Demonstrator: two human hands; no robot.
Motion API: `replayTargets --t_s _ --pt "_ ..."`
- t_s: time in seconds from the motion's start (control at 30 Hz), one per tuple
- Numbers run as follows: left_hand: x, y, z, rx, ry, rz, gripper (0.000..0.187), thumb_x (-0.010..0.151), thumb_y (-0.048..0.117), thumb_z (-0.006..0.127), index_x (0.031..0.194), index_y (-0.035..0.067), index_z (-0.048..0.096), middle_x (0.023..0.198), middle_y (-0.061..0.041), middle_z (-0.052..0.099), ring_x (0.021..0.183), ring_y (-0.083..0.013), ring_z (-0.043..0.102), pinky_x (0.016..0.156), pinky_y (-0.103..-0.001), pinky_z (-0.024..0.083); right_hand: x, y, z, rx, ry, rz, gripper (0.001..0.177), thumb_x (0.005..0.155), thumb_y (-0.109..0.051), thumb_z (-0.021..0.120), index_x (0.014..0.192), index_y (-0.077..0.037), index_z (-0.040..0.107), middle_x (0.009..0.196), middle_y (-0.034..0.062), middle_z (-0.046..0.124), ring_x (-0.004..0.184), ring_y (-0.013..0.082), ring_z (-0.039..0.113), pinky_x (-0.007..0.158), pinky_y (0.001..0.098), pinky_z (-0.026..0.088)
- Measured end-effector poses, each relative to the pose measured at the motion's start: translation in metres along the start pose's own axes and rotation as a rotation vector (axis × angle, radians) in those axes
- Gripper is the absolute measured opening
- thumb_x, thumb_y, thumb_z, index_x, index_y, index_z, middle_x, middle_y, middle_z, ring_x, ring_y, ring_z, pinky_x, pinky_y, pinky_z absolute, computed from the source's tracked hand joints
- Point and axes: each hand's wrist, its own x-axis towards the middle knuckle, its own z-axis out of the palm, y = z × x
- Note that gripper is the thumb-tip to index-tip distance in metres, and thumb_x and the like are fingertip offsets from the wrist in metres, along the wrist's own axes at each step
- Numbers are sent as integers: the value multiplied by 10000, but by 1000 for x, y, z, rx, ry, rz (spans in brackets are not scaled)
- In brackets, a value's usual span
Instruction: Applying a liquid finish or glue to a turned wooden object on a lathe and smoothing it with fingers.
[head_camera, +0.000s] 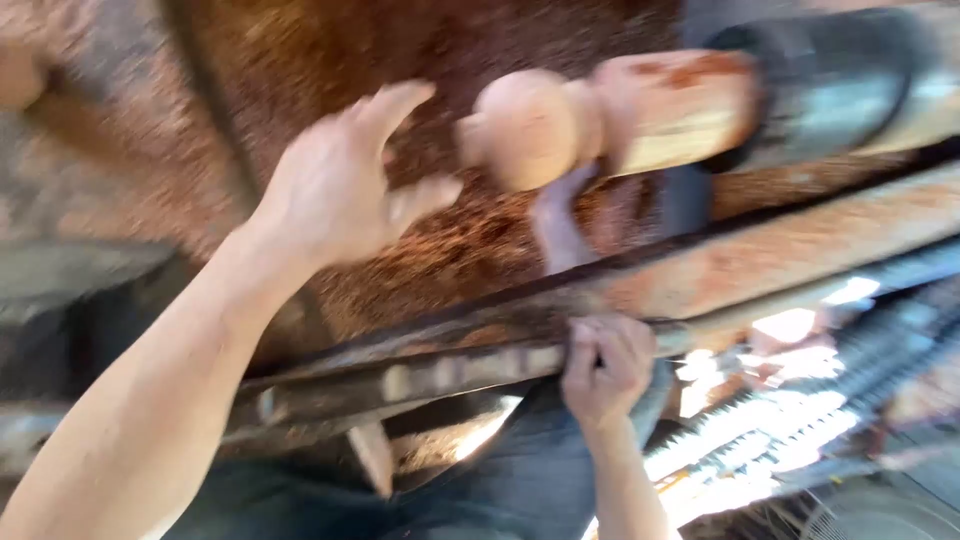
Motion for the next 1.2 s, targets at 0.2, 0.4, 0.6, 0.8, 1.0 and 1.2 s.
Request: replayTargets --t_s 0.2,0.4,0.6,0.8,1.0,1.2 --pt "31 30 50 356 76 387 1190 696 752 797 1574 129 289 1559 -294 350 1363 -468 410 1179 -559 299 62 121 -42 183 71 171 180 1099 -82 482 957 -146 573 1031 32 698 975 185 684 975 379 559" --pt "77 61 49 162 -75 29 786 722 653 725 1363 234 551 1270 -119 602 1081 -403 639 872 -584 526 280 267 -111 -280 351 -182 86 1050 -21 617 1067 -15 701 1000 127 714 893 285 686 829 397 529" --pt "93 73 27 -11 -241 -225 726 623 592 792 1247 235 688 1122 -64 753 1016 -314 693 820 -469 535 390 346 -102 -333 6 -52 433 949 -14 737 1380 -10 695 1168 222 770 1048 305 742 869 395 544" --pt "96 76 22 -60 -295 -277 674 673 560 723 1262 234 680 1106 -72 764 987 -292 709 805 -461 553 393 289 -99 -242 -87 240 478 948 76 727 1412 9 632 1321 199 676 1143 322 644 943 457 476" --pt "79 43 61 47 357 161 731 828 582 737 1355 94 603 1398 -162 581 1312 -354 494 1039 -548 447 346 215 -96 -225 213 93 248 1004 116 752 1126 -50 615 1106 104 678 946 210 655 797 376 566" --pt "46 66 61 -162 297 413 922 879 537 744 1587 160 289 1500 -235 517 1233 -419 614 957 -653 533 279 -38 -43 112 -572 808 366 758 -285 856 1095 -241 721 1073 -51 789 1010 117 753 888 302 630"
